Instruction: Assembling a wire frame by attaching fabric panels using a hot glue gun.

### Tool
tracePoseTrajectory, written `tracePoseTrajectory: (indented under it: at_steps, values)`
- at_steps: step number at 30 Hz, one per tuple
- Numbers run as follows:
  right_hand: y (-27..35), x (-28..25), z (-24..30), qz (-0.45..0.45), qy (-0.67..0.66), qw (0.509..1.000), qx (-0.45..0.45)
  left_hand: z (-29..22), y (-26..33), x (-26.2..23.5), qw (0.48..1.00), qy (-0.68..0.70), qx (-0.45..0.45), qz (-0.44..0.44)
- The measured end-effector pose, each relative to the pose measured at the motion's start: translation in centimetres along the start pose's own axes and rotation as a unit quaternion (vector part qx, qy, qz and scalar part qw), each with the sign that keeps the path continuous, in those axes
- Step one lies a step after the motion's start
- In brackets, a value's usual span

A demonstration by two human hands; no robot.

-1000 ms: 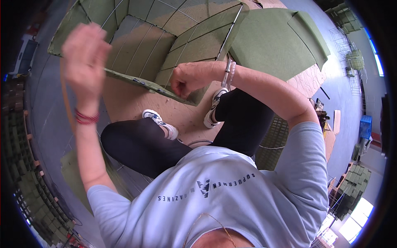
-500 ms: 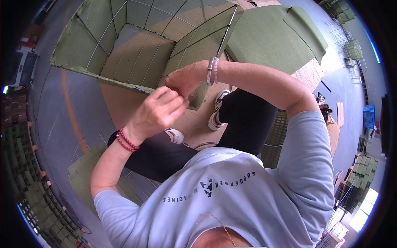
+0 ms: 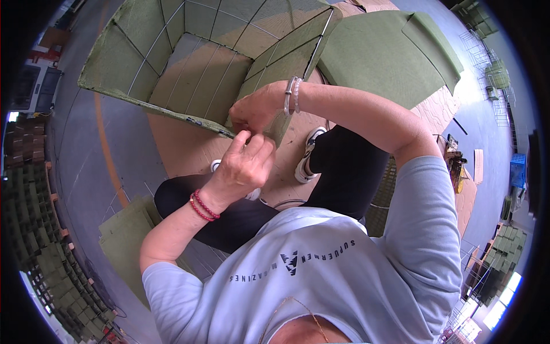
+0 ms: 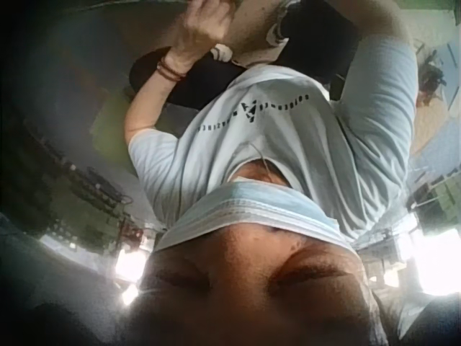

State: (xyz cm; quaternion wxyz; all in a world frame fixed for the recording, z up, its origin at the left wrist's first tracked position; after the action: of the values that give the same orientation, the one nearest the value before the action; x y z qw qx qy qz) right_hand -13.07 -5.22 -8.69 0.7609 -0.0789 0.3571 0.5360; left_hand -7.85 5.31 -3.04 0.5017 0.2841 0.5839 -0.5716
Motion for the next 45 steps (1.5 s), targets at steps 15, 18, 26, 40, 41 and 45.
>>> tracePoseTrajectory:
  at_steps: [15,18,26,40,41,45]
  values:
    - [-0.6,-2.1,-1.1,-0.035,0.111,0.993,-0.001,1.8,-1.1,-0.2,0.995,0.027,-0.081,0.051]
    - [5.8,-9.7,4.1,-0.435,0.162,0.883,-0.073,4.6,-0.2,-1.5,0.989,0.054,-0.129,0.048]
    - [7.8,-2.7,6.6,-0.494,0.355,0.773,-0.178,12.6,2.0,-4.7,0.981,-0.01,-0.192,-0.008]
    - [-3.3,-10.9,4.7,-0.369,0.305,0.851,-0.216,19.6,4.9,-7.0,0.939,-0.041,-0.336,-0.056]
    - [-3.8,-11.2,4.6,-0.344,0.298,0.865,-0.21,19.3,5.1,-7.1,0.939,-0.043,-0.337,-0.059]
    - [-5.4,-12.4,4.8,-0.307,0.285,0.882,-0.214,16.8,5.5,-6.5,0.942,-0.071,-0.309,-0.109]
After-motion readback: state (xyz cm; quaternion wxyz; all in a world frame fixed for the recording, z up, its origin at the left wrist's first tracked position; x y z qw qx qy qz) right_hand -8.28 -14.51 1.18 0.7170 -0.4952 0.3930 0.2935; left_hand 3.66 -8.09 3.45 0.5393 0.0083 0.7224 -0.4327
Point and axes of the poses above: each hand's wrist, its own y-axis away from the middle knuckle, its own x-axis out of the palm, z = x × y, the point moved 7 cm from there along -y, towards the middle knuckle, and after that the axes turned 7 degrees about -x, right-handed, at the moved point
